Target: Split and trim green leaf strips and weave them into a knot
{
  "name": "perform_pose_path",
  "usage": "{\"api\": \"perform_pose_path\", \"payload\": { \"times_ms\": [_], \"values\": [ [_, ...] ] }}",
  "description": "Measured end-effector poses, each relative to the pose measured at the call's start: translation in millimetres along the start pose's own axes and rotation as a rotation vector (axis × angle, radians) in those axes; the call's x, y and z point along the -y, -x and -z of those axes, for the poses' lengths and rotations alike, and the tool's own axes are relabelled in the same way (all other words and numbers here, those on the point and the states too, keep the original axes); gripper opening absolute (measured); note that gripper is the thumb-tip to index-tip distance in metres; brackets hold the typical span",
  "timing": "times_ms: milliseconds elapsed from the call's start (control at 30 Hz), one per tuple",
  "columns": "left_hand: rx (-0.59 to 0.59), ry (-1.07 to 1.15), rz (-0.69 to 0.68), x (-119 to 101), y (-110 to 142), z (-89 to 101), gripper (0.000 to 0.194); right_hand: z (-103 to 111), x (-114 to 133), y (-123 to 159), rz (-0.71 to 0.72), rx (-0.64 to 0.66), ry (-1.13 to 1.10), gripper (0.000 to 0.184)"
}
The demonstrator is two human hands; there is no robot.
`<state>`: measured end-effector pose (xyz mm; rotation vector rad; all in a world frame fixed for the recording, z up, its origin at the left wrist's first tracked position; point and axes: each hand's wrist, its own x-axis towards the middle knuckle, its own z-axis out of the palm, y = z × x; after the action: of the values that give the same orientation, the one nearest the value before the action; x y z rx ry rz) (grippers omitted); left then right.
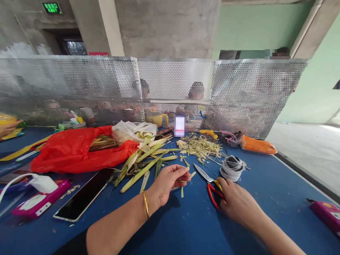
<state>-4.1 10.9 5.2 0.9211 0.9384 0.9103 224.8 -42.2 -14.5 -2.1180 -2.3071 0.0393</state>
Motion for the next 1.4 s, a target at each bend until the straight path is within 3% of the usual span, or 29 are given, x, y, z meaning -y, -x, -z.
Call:
{"api": "perform_pose_path", "payload": {
  "times_ms": [100,233,367,467,533,767,933,1400],
  "values": [
    [-0.011,0.030,-0.012,-1.8,-3.7,1.7,0.025,3.9,2.7,-7.3,0.001,0.062,0.007,0.052],
    [-0.015,0.098,-0.017,-9.1,-7.7,4.9,0.017,10.9,-8.8,-6.9,-0.029,0.055,-0.150,0.045],
    [-0.023,0.167,0.009,-18.0,-10.4,5.2,0.011,7.1,-16.3,1.4,0.048,-0.030,-0.662,0.050],
    [0.009,0.220,-0.008,-22.3,-14.3,0.6,0.010,3.3,-4.6,1.3,0.121,-0.055,-1.051,0.059],
    [0.028,0.250,-0.036,-23.0,-17.9,-3.5,0.009,3.0,7.7,-1.7,0.112,-0.052,-1.155,0.062],
    [0.044,0.233,-0.080,-15.0,-25.8,-7.3,0.013,6.6,23.9,-5.8,0.063,0.065,-1.076,0.062],
    [0.078,0.205,-0.082,-11.4,-28.5,-7.2,0.013,4.4,21.9,-3.0,0.060,0.023,-0.984,0.044],
    [0.086,0.188,-0.077,-2.4,-33.2,-15.7,0.012,7.5,22.2,1.1,0.019,-0.016,-0.882,0.044]
  ]
}}
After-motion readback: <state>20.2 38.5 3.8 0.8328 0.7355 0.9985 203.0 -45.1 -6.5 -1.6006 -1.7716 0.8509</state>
